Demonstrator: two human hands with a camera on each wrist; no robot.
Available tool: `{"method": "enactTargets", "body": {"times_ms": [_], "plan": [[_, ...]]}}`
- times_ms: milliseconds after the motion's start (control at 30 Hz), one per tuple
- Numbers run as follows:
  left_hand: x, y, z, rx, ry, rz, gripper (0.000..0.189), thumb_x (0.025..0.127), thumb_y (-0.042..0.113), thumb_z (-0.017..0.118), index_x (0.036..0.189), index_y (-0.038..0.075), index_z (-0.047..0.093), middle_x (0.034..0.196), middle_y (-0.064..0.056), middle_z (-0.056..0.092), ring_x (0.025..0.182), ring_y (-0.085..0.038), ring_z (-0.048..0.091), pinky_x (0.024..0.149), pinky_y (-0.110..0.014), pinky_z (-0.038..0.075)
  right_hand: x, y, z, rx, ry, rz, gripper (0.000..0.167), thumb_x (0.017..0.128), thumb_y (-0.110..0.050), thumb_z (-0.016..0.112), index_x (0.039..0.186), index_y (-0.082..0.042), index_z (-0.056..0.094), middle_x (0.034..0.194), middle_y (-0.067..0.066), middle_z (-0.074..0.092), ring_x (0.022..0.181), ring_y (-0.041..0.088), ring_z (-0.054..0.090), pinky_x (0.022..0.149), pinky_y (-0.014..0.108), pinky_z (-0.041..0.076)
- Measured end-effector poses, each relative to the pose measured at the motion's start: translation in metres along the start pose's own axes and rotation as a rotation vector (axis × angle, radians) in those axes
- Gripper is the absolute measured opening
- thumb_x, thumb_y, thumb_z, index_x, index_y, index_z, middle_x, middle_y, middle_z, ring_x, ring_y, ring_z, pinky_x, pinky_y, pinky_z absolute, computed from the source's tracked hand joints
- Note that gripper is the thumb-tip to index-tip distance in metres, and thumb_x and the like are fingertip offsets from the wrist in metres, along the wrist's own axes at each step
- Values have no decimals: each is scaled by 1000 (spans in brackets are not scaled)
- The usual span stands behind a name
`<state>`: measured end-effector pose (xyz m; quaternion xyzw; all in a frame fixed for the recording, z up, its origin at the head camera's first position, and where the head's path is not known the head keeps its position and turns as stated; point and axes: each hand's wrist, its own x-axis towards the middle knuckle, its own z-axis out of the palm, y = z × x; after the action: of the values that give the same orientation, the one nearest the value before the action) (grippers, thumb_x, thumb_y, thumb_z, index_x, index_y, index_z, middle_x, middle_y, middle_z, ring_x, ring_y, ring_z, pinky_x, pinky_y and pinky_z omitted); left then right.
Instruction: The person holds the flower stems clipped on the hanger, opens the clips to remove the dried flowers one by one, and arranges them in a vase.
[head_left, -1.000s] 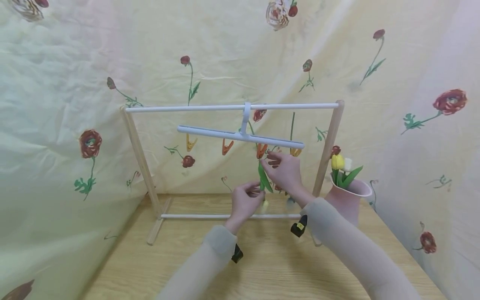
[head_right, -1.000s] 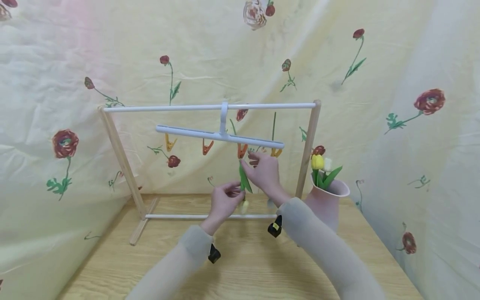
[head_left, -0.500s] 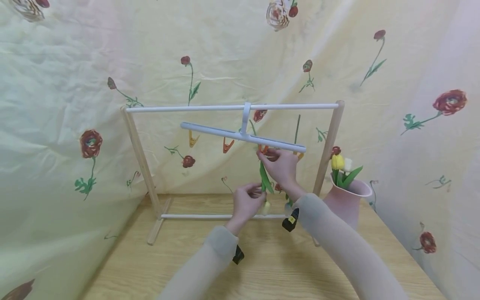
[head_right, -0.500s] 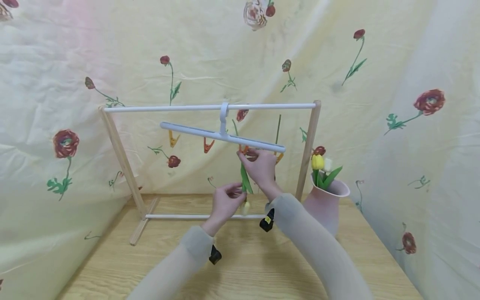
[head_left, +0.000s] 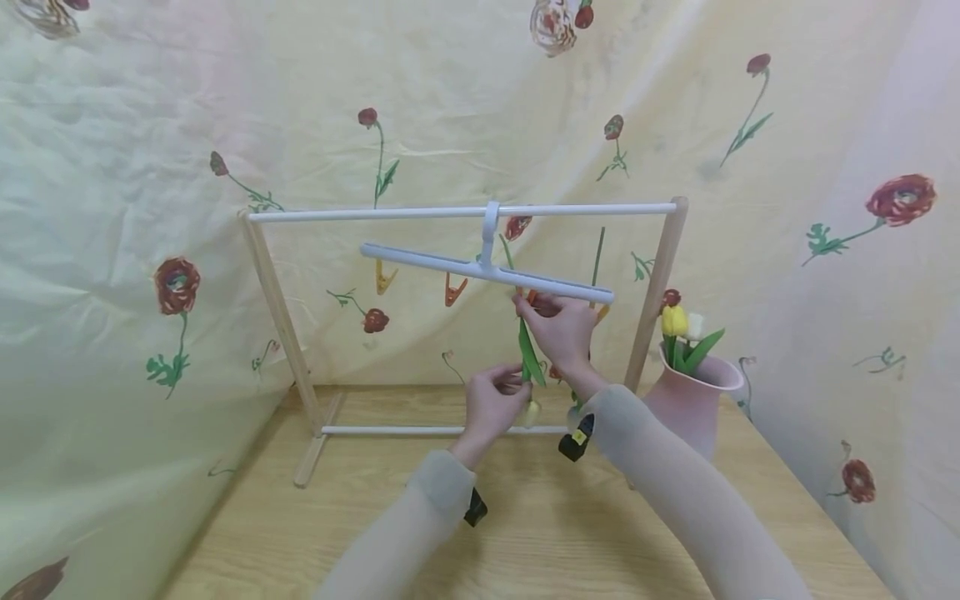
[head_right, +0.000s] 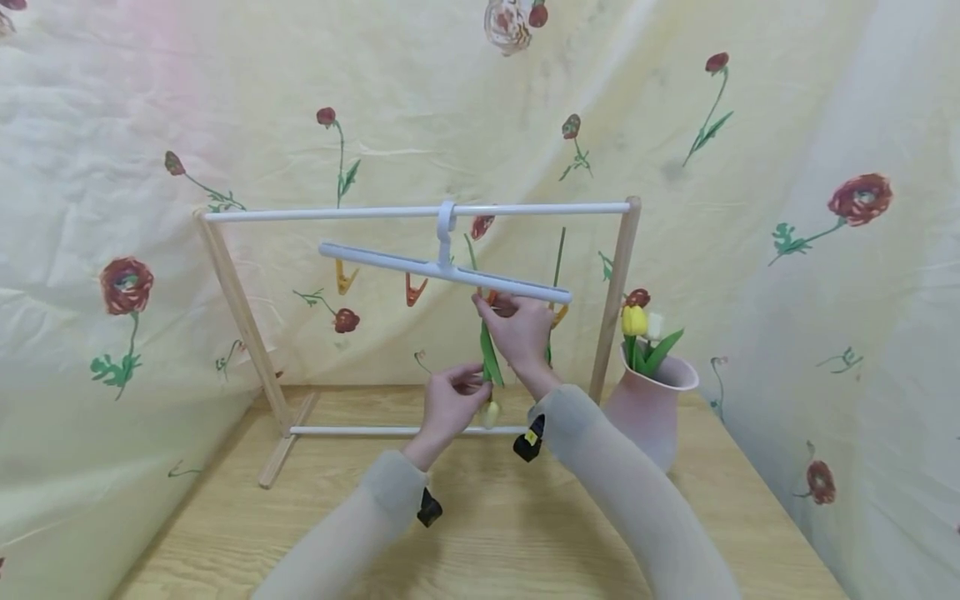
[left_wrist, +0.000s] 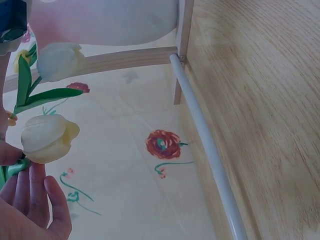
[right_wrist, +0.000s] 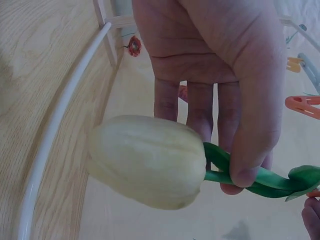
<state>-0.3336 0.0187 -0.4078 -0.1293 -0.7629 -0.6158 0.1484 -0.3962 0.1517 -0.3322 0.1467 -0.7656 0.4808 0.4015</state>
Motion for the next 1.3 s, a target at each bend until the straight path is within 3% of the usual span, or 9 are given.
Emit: {"method": "enactTargets", "body": {"times_ms": [233,500,667,967,1300], "plan": [[0,1,-2,-12,7,-2,24,90,5,78,114,4,81,95,-14,82,80,-23,80,72,-27,66,1,-7,0,-1,-20,9,27,94,-35,83,92,-8,86,84,9,83,77,24,82,61,6,52],[-2,-2,-8,-13,-13,-7,25,89,5,79,114,5,81,95,-13,82,79,-17,78,73,-25,65,1,-13,-1,-44,-32,4,24,95,-32,82,91,-8,86,83,9,83,74,25,81,63,4,50],[-9,-10,-13,-28,-32,-23,25,87,3,80,112,3,80,96,-14,81,79,-17,77,75,-25,66,0,-16,-1,-46,-46,14,24,95,-29,81,92,-6,86,85,11,83,74,25,81,64,6,51],[-28,-32,-30,42,-38,-43,26,86,2,81,111,4,80,96,-12,81,75,-10,74,72,-20,63,0,-15,0,-81,-48,11,24,97,-29,80,95,-5,85,86,12,83,73,25,81,63,5,49],[-46,-46,-57,168,-159,31,25,87,3,81,112,4,79,94,-9,80,73,-5,68,68,-20,59,-2,-15,1,-71,-57,19,24,96,-29,80,94,-6,85,86,11,83,75,25,81,65,9,51]]}}
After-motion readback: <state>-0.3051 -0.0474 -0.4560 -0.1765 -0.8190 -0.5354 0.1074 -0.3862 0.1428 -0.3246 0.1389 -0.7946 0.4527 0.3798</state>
